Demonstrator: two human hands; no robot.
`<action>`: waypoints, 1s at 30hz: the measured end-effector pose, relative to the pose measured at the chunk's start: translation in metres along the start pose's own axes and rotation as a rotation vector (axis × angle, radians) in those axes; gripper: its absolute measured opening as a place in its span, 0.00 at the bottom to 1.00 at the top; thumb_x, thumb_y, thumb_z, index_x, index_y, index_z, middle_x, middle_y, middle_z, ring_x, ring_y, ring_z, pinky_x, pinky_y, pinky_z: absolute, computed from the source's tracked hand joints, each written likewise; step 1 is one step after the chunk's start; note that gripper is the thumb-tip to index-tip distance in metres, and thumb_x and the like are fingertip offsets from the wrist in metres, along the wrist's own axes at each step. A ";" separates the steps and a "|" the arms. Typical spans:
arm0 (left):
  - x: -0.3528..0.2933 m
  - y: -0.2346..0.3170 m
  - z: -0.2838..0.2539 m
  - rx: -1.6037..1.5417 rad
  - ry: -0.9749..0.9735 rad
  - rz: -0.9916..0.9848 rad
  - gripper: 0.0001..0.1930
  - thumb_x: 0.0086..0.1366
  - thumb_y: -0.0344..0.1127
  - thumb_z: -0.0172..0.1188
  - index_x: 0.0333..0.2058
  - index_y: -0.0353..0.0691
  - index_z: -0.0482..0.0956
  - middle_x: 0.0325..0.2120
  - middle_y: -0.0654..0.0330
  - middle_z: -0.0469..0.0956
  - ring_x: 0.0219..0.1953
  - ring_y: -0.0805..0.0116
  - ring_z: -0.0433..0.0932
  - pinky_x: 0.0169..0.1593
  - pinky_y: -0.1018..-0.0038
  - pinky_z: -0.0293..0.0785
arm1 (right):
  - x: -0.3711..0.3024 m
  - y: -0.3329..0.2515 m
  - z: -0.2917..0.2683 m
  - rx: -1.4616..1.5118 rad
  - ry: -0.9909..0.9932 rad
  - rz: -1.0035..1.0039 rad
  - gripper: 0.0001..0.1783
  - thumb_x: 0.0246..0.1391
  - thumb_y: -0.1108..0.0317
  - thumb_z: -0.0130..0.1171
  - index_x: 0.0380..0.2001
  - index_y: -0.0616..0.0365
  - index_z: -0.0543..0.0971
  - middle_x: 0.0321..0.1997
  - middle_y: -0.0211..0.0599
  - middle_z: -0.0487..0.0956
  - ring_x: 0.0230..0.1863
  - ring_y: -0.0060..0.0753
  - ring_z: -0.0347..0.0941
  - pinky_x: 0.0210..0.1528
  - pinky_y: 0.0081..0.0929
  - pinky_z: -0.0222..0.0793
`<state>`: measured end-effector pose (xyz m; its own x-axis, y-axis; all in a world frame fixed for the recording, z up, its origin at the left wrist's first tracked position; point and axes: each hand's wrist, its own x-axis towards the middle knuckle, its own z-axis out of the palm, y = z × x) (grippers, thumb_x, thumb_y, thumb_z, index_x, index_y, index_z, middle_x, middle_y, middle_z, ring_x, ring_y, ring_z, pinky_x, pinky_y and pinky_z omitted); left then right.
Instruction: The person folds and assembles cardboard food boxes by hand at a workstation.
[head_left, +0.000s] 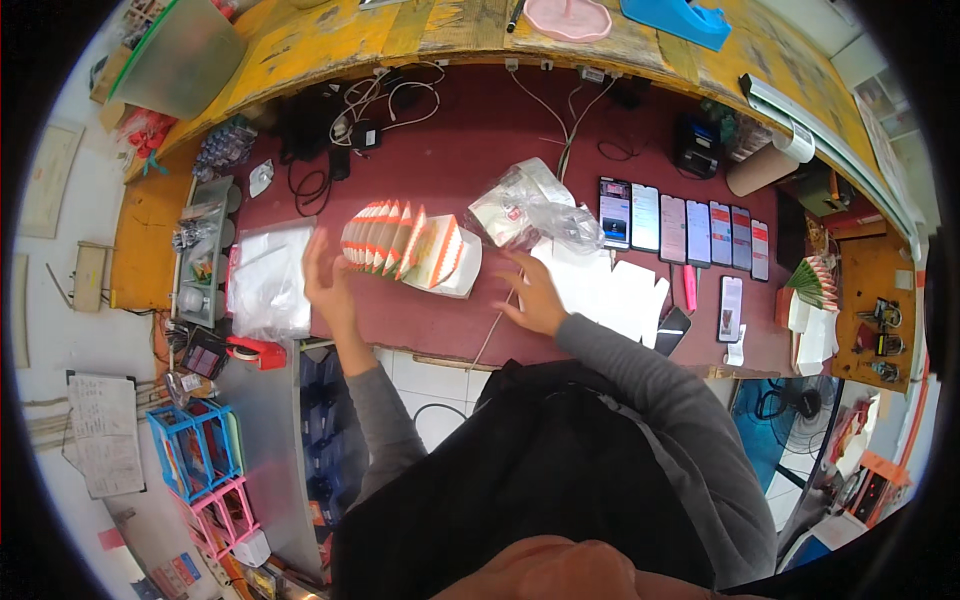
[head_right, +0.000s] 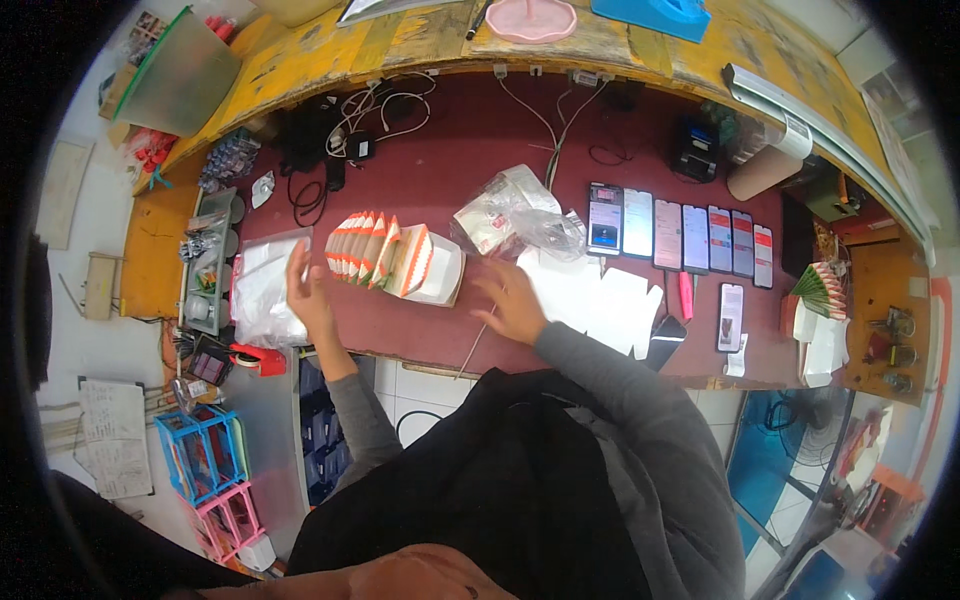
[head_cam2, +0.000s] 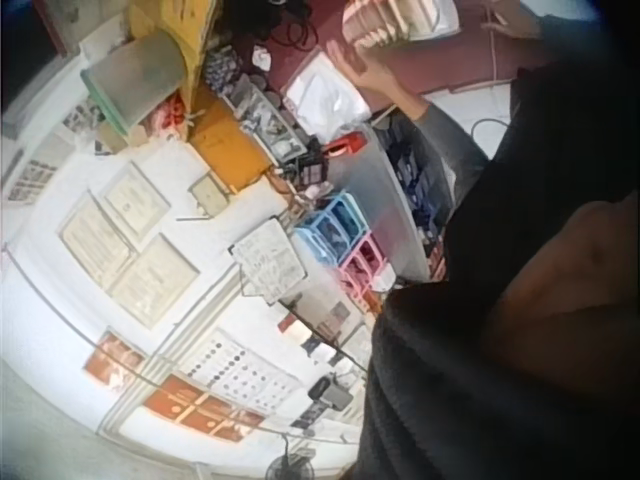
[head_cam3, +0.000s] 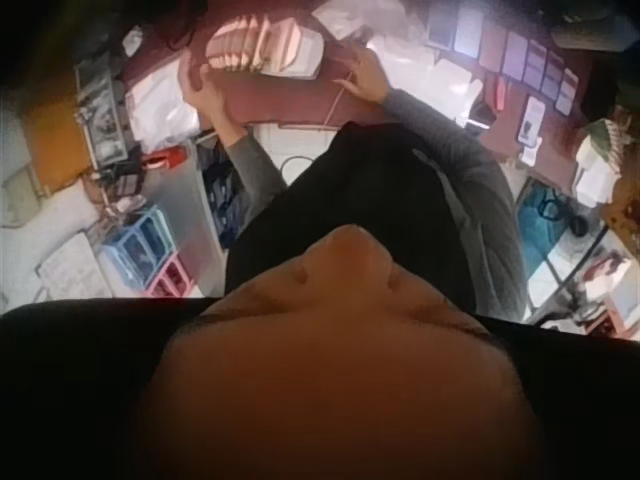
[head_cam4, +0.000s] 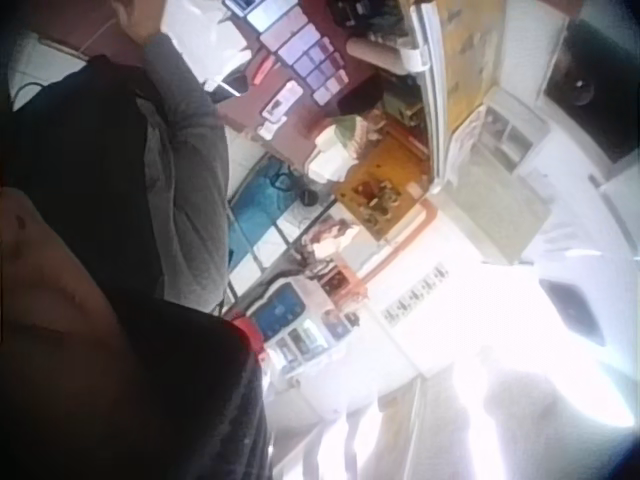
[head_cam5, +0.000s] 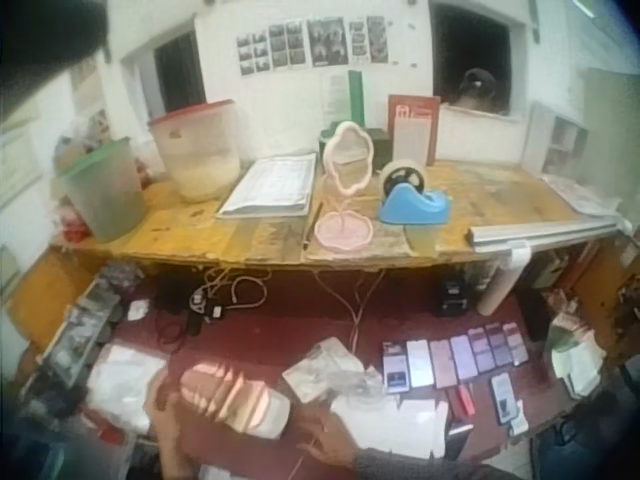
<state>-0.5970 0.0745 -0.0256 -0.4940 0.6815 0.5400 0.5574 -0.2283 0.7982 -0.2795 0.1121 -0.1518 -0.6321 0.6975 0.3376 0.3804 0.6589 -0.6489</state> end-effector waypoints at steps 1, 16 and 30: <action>-0.007 0.009 0.002 0.059 0.133 0.023 0.20 0.64 0.43 0.59 0.48 0.33 0.76 0.49 0.53 0.73 0.48 0.66 0.73 0.54 0.71 0.68 | -0.025 0.008 -0.007 -0.080 -0.096 0.189 0.45 0.40 0.54 0.70 0.63 0.48 0.63 0.69 0.52 0.54 0.70 0.57 0.47 0.66 0.55 0.47; -0.079 0.122 0.088 -0.253 -0.118 0.248 0.15 0.61 0.40 0.59 0.41 0.35 0.75 0.38 0.52 0.74 0.39 0.60 0.74 0.46 0.67 0.69 | -0.070 0.018 -0.067 -0.199 -0.008 0.333 0.12 0.57 0.68 0.48 0.42 0.55 0.77 0.39 0.47 0.80 0.37 0.52 0.76 0.41 0.42 0.71; -0.166 0.127 0.153 0.315 -0.537 0.140 0.44 0.43 0.28 0.63 0.63 0.40 0.57 0.61 0.45 0.58 0.64 0.45 0.55 0.66 0.54 0.45 | -0.087 -0.063 -0.127 -0.029 0.788 0.438 0.09 0.55 0.75 0.51 0.39 0.60 0.77 0.37 0.48 0.78 0.38 0.52 0.76 0.39 0.39 0.71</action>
<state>-0.3416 0.0388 -0.0547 -0.0443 0.9322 0.3593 0.8023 -0.1811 0.5688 -0.1626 0.0455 -0.0538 0.2154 0.8716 0.4404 0.5016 0.2882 -0.8157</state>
